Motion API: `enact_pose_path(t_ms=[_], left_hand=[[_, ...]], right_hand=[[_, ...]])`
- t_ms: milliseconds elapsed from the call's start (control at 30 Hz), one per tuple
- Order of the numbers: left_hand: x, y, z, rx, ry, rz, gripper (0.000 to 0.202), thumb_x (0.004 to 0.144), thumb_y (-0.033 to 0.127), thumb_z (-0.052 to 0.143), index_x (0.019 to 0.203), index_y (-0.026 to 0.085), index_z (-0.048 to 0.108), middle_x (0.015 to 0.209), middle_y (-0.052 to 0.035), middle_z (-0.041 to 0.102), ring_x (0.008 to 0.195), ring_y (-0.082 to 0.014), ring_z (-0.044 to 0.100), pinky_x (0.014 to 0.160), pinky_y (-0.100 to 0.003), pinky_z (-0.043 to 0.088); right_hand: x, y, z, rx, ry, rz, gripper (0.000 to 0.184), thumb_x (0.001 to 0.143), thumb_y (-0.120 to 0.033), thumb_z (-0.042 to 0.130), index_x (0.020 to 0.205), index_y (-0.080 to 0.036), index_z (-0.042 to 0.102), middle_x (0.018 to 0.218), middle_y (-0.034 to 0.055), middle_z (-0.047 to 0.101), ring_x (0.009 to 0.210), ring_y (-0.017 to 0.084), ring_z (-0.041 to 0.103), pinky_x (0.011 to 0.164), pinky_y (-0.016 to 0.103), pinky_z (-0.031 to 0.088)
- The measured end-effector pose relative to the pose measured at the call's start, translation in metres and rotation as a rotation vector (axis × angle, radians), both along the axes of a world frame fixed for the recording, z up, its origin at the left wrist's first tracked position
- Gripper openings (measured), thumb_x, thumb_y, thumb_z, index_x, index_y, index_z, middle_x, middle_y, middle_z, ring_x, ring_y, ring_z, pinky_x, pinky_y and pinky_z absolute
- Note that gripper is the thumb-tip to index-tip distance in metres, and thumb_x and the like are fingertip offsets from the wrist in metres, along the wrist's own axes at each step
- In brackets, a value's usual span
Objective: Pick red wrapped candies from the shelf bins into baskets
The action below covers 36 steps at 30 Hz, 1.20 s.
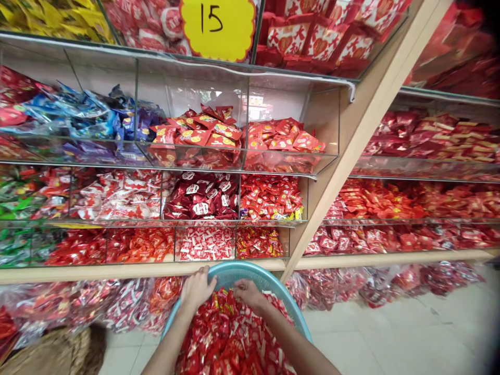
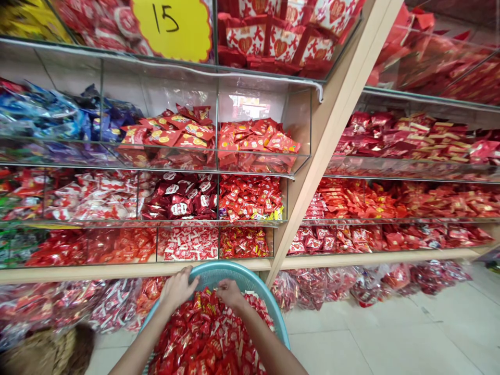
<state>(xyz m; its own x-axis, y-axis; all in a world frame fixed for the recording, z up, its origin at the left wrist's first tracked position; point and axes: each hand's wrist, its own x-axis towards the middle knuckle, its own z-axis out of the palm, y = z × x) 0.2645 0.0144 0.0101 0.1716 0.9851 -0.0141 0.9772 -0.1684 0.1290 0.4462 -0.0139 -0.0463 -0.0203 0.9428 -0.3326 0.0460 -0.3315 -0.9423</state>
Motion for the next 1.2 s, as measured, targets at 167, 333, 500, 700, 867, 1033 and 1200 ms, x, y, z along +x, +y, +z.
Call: enact_pose_path(t_ms=[167,333,500,700,867,1033,1200], left_hand=[[0.000,0.001,-0.001,-0.011,0.010,-0.001,0.047,0.086,0.045,0.026,0.113,0.016,0.049,0.106,-0.0126,0.062,0.087,-0.0234,0.063,0.072,-0.034,0.046],[0.000,0.002,-0.003,0.001,0.010,0.005,0.045,0.086,0.044,0.026,0.112,0.015,0.050,0.107,-0.0124,0.062,0.087,-0.0231,0.063,0.072,-0.034,0.046],[0.001,0.001,-0.003,0.008,0.000,0.001,0.045,0.085,0.044,0.026,0.112,0.016,0.050,0.107,-0.0118,0.063,0.087,-0.0229,0.062,0.072,-0.033,0.046],[0.000,0.000,-0.004,0.024,-0.008,0.007,0.046,0.085,0.043,0.028,0.115,0.015,0.048,0.108,-0.0120,0.062,0.090,-0.0226,0.061,0.074,-0.032,0.045],[-0.001,0.002,-0.007,0.041,-0.005,-0.007,0.046,0.085,0.043,0.028,0.115,0.015,0.048,0.108,-0.0127,0.062,0.089,-0.0231,0.062,0.074,-0.033,0.045],[-0.002,0.003,-0.009,0.034,0.002,-0.007,0.046,0.085,0.042,0.028,0.116,0.015,0.048,0.108,-0.0123,0.062,0.090,-0.0238,0.062,0.075,-0.033,0.045],[0.000,0.000,-0.005,0.013,0.002,0.016,0.046,0.086,0.042,0.028,0.118,0.014,0.046,0.111,-0.0130,0.061,0.092,-0.0227,0.061,0.077,-0.033,0.045]], right_hand=[[0.008,0.006,0.003,-0.109,0.123,-0.103,0.031,0.058,-0.031,0.065,0.082,-0.019,0.051,0.063,-0.0035,0.054,0.055,0.011,0.052,0.051,0.023,0.040],[0.013,0.007,0.001,-0.124,0.140,-0.127,0.024,0.063,-0.029,0.059,0.083,-0.019,0.052,0.071,-0.0003,0.057,0.064,0.013,0.057,0.054,0.024,0.043],[0.001,0.006,0.000,-0.089,0.132,-0.117,0.023,0.065,-0.027,0.054,0.087,-0.019,0.052,0.074,0.0013,0.061,0.071,0.016,0.061,0.059,0.026,0.045],[-0.021,0.006,0.006,-0.010,0.068,-0.095,0.015,0.069,-0.026,0.052,0.082,-0.018,0.054,0.069,0.0000,0.061,0.068,0.015,0.059,0.062,0.026,0.044],[-0.031,0.008,0.006,0.061,0.033,-0.066,0.019,0.070,-0.027,0.054,0.085,-0.016,0.056,0.077,0.0033,0.064,0.074,0.016,0.060,0.071,0.028,0.045],[-0.033,0.002,0.016,0.246,-0.130,0.095,0.033,0.069,-0.028,0.058,0.101,-0.017,0.057,0.105,0.0083,0.062,0.100,0.021,0.057,0.085,0.033,0.044],[-0.008,0.001,0.056,0.571,-0.458,0.129,0.028,0.081,-0.033,0.047,0.104,-0.020,0.058,0.094,0.0058,0.063,0.089,0.019,0.057,0.084,0.033,0.042]])
